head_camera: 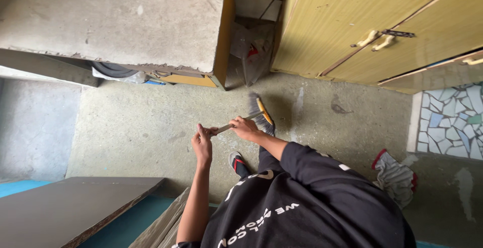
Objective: The person sweeps the floor with a broom, reaching into corners and under furniture.
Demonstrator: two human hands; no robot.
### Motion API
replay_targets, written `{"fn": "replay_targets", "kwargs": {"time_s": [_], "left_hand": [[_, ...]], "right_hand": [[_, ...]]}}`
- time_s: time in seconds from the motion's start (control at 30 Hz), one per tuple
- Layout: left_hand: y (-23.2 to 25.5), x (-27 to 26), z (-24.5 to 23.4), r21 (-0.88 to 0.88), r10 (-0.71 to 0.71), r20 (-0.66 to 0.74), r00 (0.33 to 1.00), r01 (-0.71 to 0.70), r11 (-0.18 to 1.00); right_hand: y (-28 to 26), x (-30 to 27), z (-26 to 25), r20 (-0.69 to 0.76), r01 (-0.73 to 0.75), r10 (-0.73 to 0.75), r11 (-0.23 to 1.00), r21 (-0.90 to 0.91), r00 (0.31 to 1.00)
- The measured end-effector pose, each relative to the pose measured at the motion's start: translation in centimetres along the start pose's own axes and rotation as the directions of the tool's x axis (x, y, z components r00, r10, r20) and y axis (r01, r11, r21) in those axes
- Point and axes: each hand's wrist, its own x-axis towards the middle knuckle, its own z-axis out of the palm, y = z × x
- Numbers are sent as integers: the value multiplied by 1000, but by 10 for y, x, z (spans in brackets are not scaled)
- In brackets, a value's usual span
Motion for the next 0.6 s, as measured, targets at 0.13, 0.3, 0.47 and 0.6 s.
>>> {"fn": "replay_targets", "kwargs": {"time_s": [0.13,0.3,0.47,0.6], "left_hand": [[7,10,31,-26,41,125,991,-38,999],[-43,42,102,-392,-74,245,967,169,904],[-125,54,201,-524,-77,516,853,386,759],[-156,45,265,-231,-314,439,842,443,866]], "right_hand": [[31,-25,-11,-3,-175,175,983,-58,985],[102,-48,-24,-275,-332,283,931,-153,919],[185,-68,-59,-365,-433,408,901,15,837],[209,-62,-81,-291,-512,542,841,176,789]]}}
